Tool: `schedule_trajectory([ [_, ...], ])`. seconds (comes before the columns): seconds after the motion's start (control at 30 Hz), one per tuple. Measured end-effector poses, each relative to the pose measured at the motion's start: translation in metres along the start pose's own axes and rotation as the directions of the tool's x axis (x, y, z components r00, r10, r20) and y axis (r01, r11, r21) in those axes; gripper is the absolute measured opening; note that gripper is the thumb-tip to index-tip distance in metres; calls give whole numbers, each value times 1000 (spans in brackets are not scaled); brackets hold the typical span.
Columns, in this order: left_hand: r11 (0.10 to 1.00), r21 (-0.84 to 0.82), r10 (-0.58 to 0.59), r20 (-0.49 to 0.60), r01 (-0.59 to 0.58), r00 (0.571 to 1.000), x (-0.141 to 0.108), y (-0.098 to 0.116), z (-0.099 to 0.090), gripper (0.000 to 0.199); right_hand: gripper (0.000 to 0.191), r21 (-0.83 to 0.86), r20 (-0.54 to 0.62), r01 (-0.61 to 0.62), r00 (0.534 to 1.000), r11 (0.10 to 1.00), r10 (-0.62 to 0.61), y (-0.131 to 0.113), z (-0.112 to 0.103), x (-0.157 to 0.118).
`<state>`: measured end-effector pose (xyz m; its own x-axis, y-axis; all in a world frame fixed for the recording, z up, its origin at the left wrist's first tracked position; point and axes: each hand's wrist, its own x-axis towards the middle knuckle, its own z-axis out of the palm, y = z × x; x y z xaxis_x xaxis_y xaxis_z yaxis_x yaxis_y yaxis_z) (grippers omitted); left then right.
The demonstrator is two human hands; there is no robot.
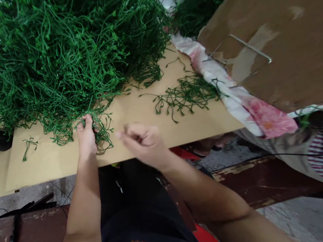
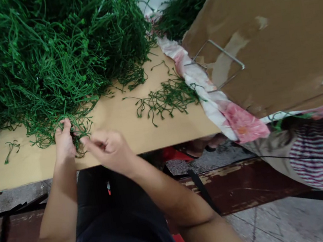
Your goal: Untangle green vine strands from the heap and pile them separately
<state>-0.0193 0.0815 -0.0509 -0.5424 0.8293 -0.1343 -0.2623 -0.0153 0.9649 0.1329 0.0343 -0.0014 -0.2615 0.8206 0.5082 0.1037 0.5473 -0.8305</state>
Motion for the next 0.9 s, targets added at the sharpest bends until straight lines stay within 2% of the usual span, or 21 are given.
schedule_trajectory([
  [0.07,999,-37,-26,56,28,998,-3,3,-3,43,42,-230,-166,-22,986,973,-17,14,-38,14],
  [0.13,996,-61,-55,94,61,994,-6,6,-5,43,36,-477,-344,-182,939,860,8,38,-84,30],
  [0.2,993,-82,-77,103,86,992,-9,10,-6,42,22,-654,-430,-353,901,669,56,62,-123,41],
  [0.23,991,-97,-80,100,90,992,-10,11,-6,42,20,-727,-455,-414,888,548,66,71,-136,43],
  [0.27,990,-111,-78,95,89,992,-10,12,-6,42,26,-776,-456,-435,887,457,72,78,-143,42],
  [0.3,989,-122,-73,90,84,993,-11,13,-5,42,34,-814,-422,-417,903,404,80,82,-143,39],
  [0.33,989,-130,-66,83,77,994,-11,14,-5,41,41,-845,-356,-362,930,392,93,84,-137,33],
  [0.4,989,-135,-49,73,59,996,-11,15,-4,40,44,-865,-132,-182,982,468,138,86,-113,21],
  [0.47,990,-132,-34,71,43,997,-12,18,-5,37,46,-853,65,-56,975,518,212,90,-86,13],
  [0.5,991,-130,-29,78,39,997,-12,19,-6,35,46,-850,110,-40,962,525,251,93,-78,11],
  [0.53,991,-127,-26,85,37,996,-12,22,-9,32,48,-854,116,-55,949,517,292,96,-73,11],
  [0.6,991,-127,-37,93,49,995,-12,27,-14,26,49,-873,26,-155,932,463,361,104,-78,11],
  [0.67,990,-133,-45,79,55,996,-12,31,-20,21,50,-880,-109,-276,909,386,402,110,-96,10],
  [0.73,989,-141,-31,63,39,998,-12,31,-22,20,49,-879,-193,-341,893,332,407,114,-117,4],
  [0.83,990,-136,-12,82,23,997,-13,26,-19,24,45,-882,-220,-342,908,325,357,116,-138,-10],
  [0.9,992,-121,-30,103,42,994,-15,21,-14,29,42,-884,-208,-316,925,343,317,114,-141,-19],
])
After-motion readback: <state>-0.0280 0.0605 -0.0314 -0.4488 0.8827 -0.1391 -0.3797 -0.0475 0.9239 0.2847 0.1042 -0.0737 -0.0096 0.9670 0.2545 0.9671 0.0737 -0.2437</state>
